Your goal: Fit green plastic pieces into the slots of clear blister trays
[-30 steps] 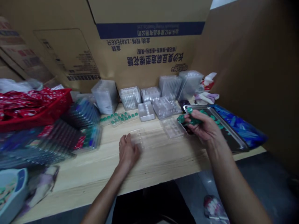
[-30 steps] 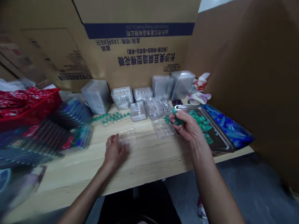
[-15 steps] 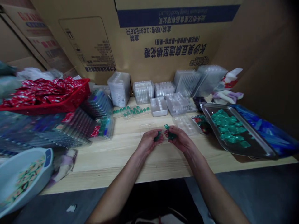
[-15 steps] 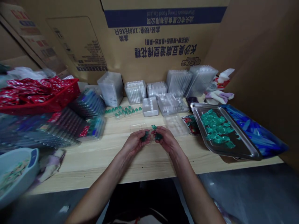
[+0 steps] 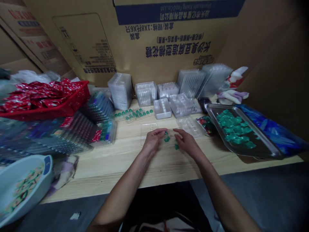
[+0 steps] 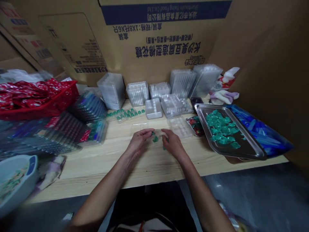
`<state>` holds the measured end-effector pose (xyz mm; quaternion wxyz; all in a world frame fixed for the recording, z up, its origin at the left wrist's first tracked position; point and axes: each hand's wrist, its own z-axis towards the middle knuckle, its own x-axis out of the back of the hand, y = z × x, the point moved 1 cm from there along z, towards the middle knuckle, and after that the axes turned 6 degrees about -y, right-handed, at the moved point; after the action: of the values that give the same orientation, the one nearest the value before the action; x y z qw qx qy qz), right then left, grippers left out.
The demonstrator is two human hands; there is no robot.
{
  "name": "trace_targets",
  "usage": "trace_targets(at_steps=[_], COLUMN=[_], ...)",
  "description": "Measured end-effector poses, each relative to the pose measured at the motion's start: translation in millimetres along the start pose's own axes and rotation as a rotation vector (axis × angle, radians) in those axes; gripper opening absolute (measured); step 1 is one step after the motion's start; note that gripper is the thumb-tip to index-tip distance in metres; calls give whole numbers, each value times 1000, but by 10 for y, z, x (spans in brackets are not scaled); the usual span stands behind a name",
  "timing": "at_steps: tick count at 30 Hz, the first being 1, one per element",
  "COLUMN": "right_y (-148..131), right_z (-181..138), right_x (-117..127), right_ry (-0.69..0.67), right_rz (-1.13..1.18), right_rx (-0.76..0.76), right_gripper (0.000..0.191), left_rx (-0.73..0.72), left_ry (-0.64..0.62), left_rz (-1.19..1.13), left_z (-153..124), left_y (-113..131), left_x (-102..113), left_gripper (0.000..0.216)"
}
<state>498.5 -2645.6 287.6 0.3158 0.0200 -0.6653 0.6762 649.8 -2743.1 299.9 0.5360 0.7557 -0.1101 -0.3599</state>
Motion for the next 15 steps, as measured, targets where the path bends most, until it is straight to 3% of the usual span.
trace_targets(at_steps=[2,5,11,15], right_y=[-75,-172,-248,-344], right_z=[22,73,149,120], right_x=[-15,-99,-174,-103], right_ry=[-8,-152,-212,-344], right_rz=[-31,6,-207,-138], right_rx=[51,77,125,209], right_gripper=[38,41,15,22], left_rx=[24,53,46,84], left_ry=[-25,-65,-81,-197], left_rz=[-33,-98,65,105], left_z=[42,78,70,39], left_y=[-6,-4,92,154], left_x=[-15,-47,-25,49], left_gripper=[35,38,35,30])
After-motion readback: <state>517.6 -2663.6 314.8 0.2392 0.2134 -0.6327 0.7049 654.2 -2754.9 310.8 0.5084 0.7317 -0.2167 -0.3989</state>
